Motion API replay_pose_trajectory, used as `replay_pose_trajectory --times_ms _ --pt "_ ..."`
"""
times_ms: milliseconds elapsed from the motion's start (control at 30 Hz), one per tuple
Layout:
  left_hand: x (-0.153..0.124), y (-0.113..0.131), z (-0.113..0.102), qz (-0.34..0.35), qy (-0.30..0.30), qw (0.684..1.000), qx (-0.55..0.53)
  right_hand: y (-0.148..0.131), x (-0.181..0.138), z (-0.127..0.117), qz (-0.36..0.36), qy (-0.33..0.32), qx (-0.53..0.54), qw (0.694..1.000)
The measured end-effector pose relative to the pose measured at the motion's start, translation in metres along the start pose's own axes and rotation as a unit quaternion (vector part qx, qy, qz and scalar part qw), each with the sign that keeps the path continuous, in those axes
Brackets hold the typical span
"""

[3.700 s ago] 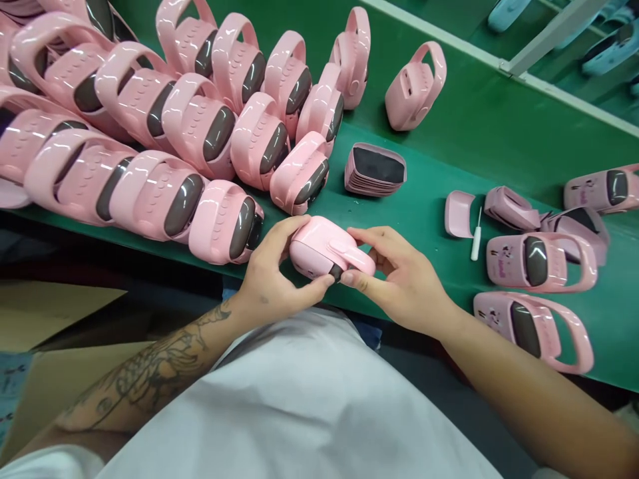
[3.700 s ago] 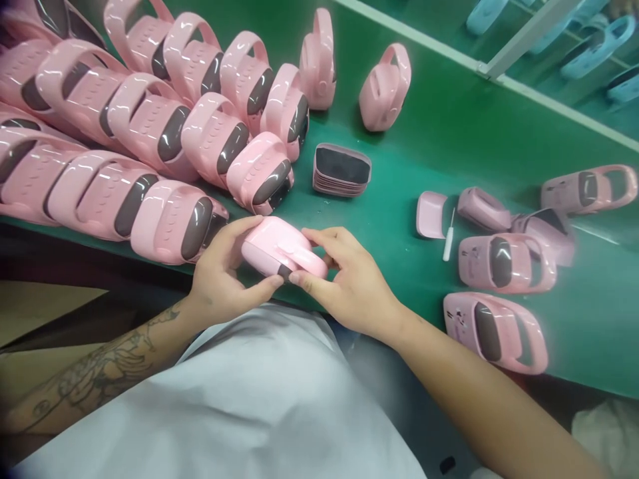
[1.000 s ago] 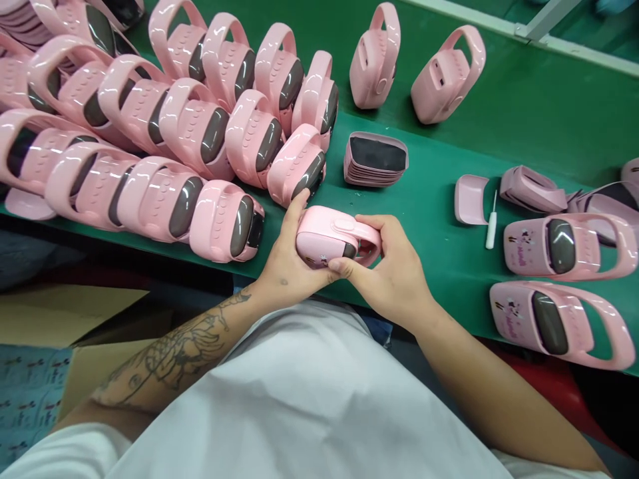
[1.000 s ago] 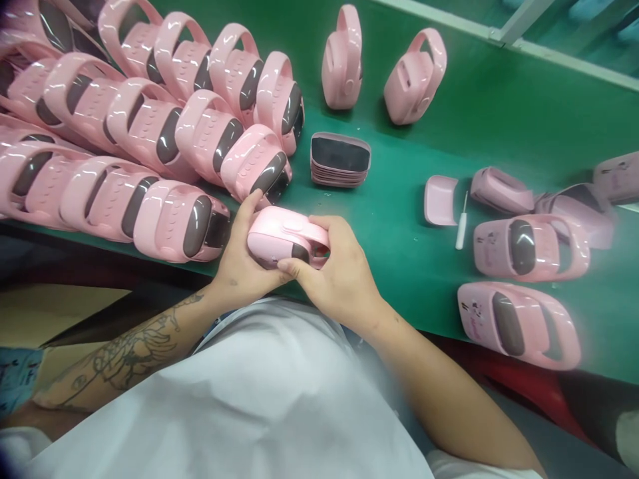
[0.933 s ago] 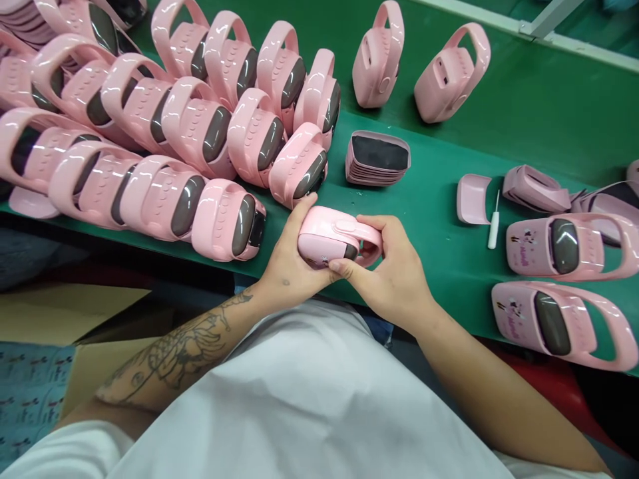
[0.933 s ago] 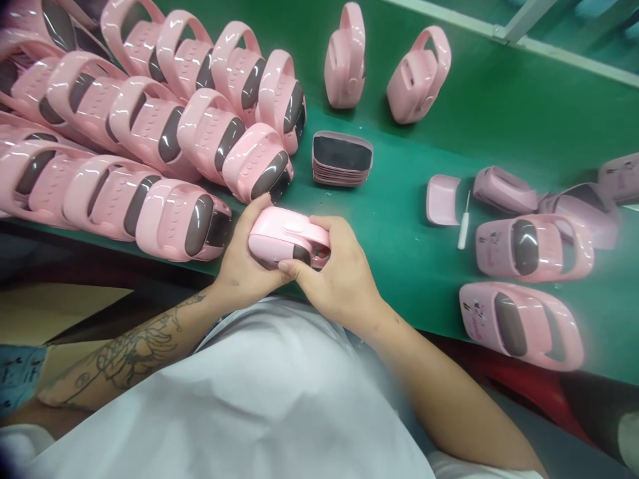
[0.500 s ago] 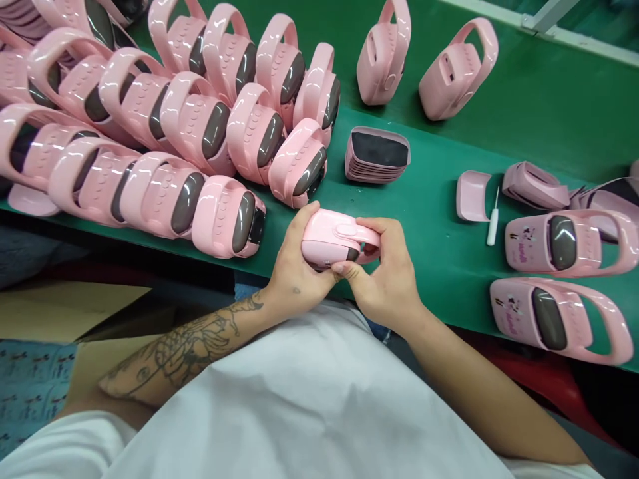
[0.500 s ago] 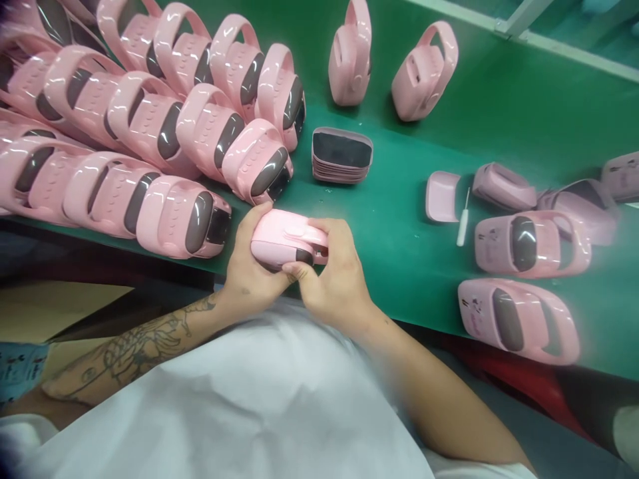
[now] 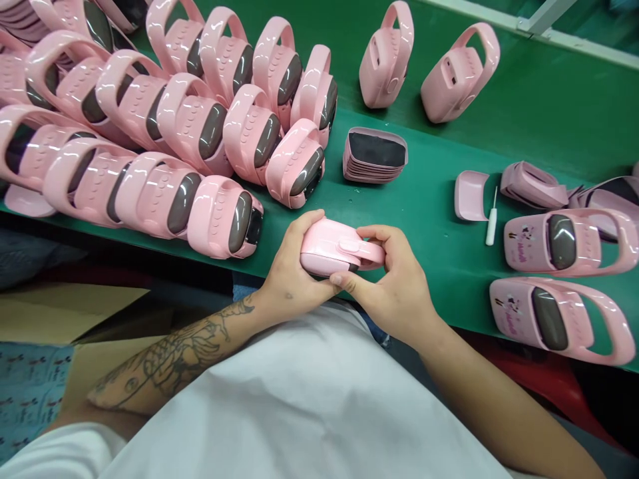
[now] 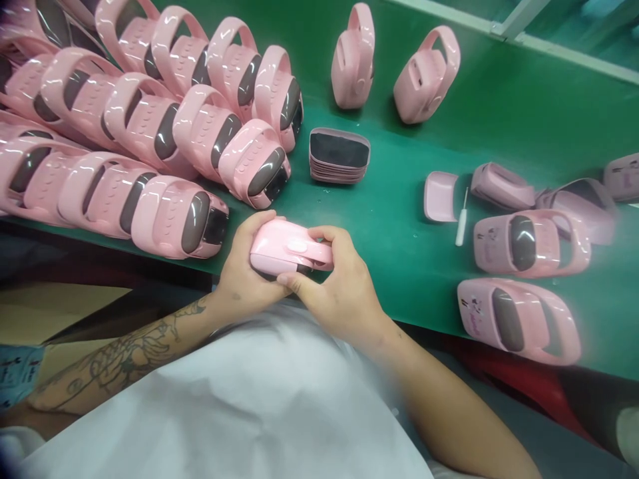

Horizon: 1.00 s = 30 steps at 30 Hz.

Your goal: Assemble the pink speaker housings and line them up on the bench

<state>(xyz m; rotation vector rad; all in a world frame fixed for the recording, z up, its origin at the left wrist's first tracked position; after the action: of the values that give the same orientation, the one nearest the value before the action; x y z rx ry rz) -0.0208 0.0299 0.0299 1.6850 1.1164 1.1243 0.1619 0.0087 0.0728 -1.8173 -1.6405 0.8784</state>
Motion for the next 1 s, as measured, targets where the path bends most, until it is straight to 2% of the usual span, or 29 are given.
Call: replay_pose_trajectory --times_ms 267,500,600,700,833,1000 --pt "-0.003 0.000 -0.005 0.021 -0.010 1.000 0.021 -0.003 -0.001 0.001 0.018 -0.016 -0.048 0.999" --pt "-0.006 0.002 0.002 0.027 0.017 0.999 0.025 0.004 -0.002 0.015 -0.027 0.045 -0.018 0.998" --pt "-0.005 0.001 0.000 0.019 0.001 0.999 0.029 0.006 -0.007 0.017 -0.045 0.073 -0.010 0.996" --pt "-0.003 0.000 -0.009 0.036 -0.057 0.998 0.020 0.004 -0.009 0.010 -0.033 0.030 -0.017 0.999" --pt "-0.001 -0.002 -0.024 0.009 -0.138 0.990 -0.019 -0.001 -0.008 -0.005 0.006 -0.063 -0.032 0.998" --pt "-0.002 -0.001 -0.029 -0.003 -0.152 0.988 -0.007 -0.006 -0.005 -0.011 0.004 -0.091 -0.035 0.995"
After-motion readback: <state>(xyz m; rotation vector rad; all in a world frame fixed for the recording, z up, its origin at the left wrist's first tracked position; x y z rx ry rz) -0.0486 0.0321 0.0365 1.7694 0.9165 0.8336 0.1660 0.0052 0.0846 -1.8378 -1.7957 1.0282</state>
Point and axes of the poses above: each hand's wrist, its own x-axis towards the middle knuckle, its own z-axis out of the palm, y = z × x, the point moved 2 cm from there along x, towards the middle knuckle, and after that the axes turned 9 degrees about -x, right-handed, at the moved point
